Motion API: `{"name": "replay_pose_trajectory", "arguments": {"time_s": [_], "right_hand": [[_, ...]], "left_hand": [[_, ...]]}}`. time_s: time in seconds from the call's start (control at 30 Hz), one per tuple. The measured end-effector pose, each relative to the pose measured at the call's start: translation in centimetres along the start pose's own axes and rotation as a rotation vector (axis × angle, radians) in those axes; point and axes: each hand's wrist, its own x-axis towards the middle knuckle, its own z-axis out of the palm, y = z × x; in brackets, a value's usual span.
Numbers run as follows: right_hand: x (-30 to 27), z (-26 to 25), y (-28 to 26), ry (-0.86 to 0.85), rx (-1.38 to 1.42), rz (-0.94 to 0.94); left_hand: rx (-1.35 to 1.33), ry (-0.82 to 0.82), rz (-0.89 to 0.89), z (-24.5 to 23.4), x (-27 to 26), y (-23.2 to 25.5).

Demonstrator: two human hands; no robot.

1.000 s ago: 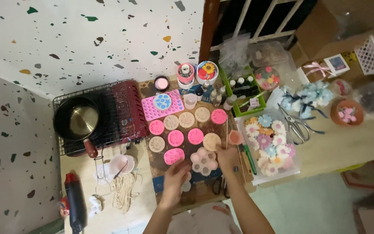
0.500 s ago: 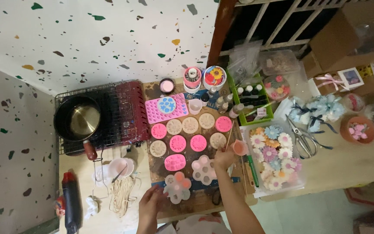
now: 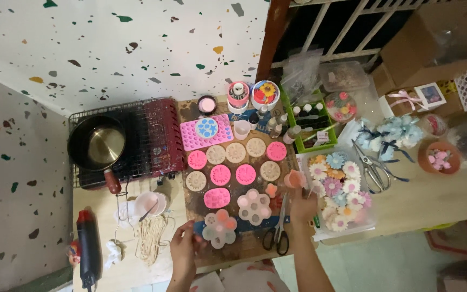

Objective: Preparing candle molds and inserting wicks as part of a handmade candle production process.

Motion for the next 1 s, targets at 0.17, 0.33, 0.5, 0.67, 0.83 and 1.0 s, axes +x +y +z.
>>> {"name": "replay_pose_trajectory", "arguments": {"time_s": [0.17, 0.33, 0.5, 0.67, 0.83, 1.0], "right_hand": [[3.7, 3.5, 6.4, -0.264, -0.194, 0.115], [2.2, -0.1, 0.3, -0.256, -0.004, -0.017], [-3.3, -3.7, -4.6, -1.157, 0.241, -0.044], [-6.6, -2.9, -1.5, -1.071, 0.297, 0.145], [-2.7, -0.3, 9.0, -0.558, -0.022, 0.154], [-1.7, -3.2, 6.7, -0.506, -0.346, -0.287]], "left_hand": [[-0.032, 0.028, 0.027, 0.4, -1.6, 1.3], [0.118, -0.049, 0.239, 2.6, -2.6, 0.8], [-0.130, -0.376, 0.085, 8.6, -5.5, 4.2], [-0.258, -0.359, 0.125, 9.4, 0.6, -2.0], [-0.309, -0.175, -0.168, 9.7, -0.7, -0.7], [-0.757, -0.463, -0.197, 10.3, -1.2, -1.9]]}}
